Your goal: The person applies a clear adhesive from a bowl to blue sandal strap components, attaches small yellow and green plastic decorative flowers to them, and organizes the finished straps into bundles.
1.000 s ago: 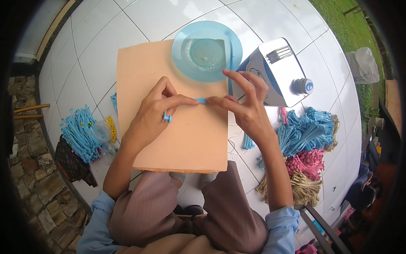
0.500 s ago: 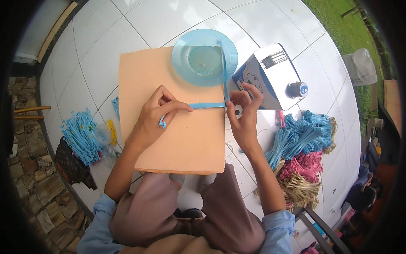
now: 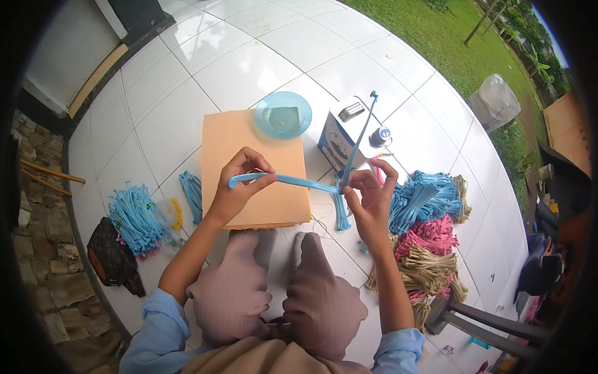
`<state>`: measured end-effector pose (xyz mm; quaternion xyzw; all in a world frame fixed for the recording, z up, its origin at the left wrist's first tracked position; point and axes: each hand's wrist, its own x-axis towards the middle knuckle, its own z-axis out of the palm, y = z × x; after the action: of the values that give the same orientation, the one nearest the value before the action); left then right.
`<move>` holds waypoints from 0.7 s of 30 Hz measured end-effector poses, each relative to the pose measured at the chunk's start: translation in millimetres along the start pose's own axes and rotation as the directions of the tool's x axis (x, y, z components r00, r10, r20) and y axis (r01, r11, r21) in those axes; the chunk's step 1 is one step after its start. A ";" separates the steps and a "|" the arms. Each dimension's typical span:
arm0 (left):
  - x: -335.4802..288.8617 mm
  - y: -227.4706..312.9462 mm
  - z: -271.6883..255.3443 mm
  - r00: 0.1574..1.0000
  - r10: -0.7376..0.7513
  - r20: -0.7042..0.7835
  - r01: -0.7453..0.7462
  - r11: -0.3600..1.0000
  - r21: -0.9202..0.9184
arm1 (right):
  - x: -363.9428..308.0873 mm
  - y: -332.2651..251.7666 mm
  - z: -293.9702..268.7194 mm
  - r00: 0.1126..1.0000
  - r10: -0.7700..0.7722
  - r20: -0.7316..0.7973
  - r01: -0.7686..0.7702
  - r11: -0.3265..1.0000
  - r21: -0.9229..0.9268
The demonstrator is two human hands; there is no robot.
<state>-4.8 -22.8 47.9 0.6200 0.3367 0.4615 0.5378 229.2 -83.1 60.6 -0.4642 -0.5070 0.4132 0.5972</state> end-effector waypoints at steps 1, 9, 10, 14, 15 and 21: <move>-1.3 15.4 -4.7 0.999 -0.012 -0.043 0.008 0.994 -0.108 | 2.6 -22.4 5.8 0.999 -0.016 0.046 0.016 1.000 -0.010; -49.6 125.7 -37.7 0.985 0.082 0.150 -0.055 0.982 -0.179 | 17.5 -155.3 128.8 0.994 -0.079 0.071 0.043 0.912 0.409; -55.7 124.9 -36.2 0.978 0.143 0.152 -0.129 0.987 -0.098 | 19.7 -162.6 145.1 0.992 -0.076 0.096 0.026 0.897 0.442; -80.6 155.7 -53.9 0.963 0.235 -0.132 -0.237 0.972 0.003 | 29.2 -172.3 217.9 0.968 -0.037 0.246 -0.128 0.775 0.619; -84.0 152.5 -68.2 0.890 0.320 -0.325 -0.345 0.939 -0.021 | 26.5 -168.7 241.0 0.967 -0.031 0.254 -0.149 0.737 0.659; -110.0 122.3 -185.8 0.430 0.538 -0.725 -0.294 0.842 0.452 | -49.3 -15.6 324.8 0.668 0.692 0.273 -0.704 0.469 0.533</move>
<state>-226.2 -81.0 143.5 0.4535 0.4408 0.7687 0.0951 -98.9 -90.1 82.7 -0.4121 -0.1206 0.7618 0.4850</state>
